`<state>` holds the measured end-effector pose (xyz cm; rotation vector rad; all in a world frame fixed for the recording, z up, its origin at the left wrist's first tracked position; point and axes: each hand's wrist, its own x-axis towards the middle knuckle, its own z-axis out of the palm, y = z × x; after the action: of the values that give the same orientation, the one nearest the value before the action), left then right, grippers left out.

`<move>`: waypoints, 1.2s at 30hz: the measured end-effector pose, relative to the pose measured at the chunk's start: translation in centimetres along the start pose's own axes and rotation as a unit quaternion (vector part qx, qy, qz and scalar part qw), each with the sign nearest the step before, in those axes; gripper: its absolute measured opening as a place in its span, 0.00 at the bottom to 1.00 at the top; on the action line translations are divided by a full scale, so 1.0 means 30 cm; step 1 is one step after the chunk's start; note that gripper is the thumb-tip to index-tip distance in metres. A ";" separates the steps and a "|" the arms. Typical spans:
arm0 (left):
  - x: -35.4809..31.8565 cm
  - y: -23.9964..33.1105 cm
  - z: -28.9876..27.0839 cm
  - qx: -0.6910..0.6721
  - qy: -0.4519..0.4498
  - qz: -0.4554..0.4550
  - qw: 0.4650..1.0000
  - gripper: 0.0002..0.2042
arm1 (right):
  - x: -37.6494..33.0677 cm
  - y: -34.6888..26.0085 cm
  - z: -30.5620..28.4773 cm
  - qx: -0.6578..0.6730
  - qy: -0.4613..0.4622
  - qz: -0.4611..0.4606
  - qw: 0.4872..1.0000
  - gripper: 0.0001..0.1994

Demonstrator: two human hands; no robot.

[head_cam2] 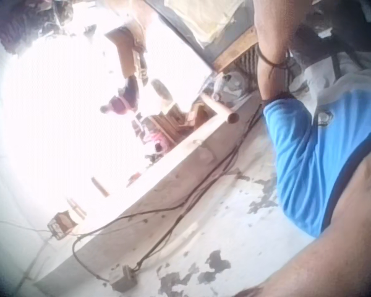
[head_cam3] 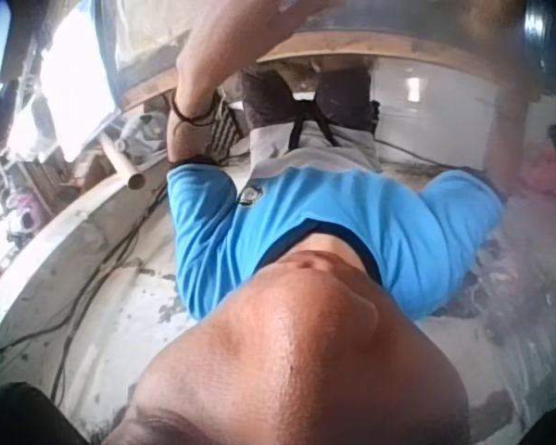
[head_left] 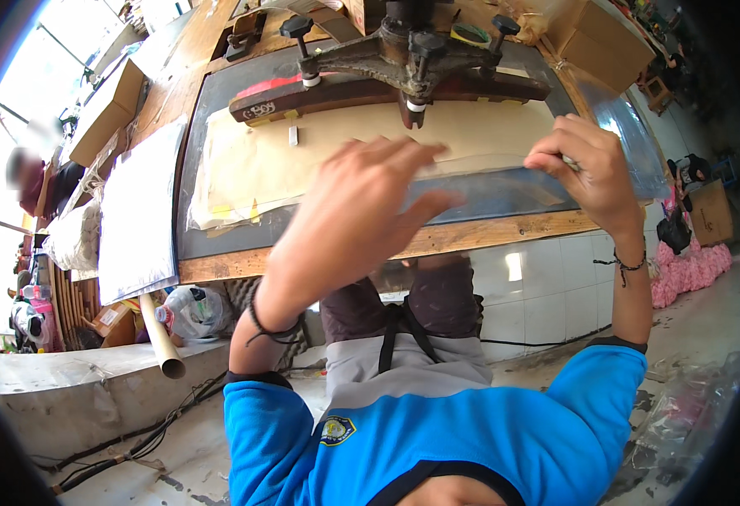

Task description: The person aligns plastic folders on a workbench and stacks them into a pile by hand.

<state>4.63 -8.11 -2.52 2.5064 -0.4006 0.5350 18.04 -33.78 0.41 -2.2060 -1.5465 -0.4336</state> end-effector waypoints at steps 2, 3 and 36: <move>0.030 0.007 0.014 -0.024 -0.044 -0.029 0.998 0.09 | 0.015 -0.015 -0.001 0.032 -0.016 0.024 0.999 0.10; 0.039 0.001 0.012 -0.029 -0.039 -0.035 0.998 0.08 | 0.020 -0.019 -0.003 0.059 -0.026 0.039 0.997 0.10; -0.137 -0.267 -0.186 -0.110 -0.058 -0.260 0.958 0.13 | -0.087 0.142 0.065 0.238 -0.086 0.177 0.951 0.10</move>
<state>2.49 2.21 -3.61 2.3011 0.1555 0.1246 21.20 -36.20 -3.16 -2.0991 -1.1381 0.2266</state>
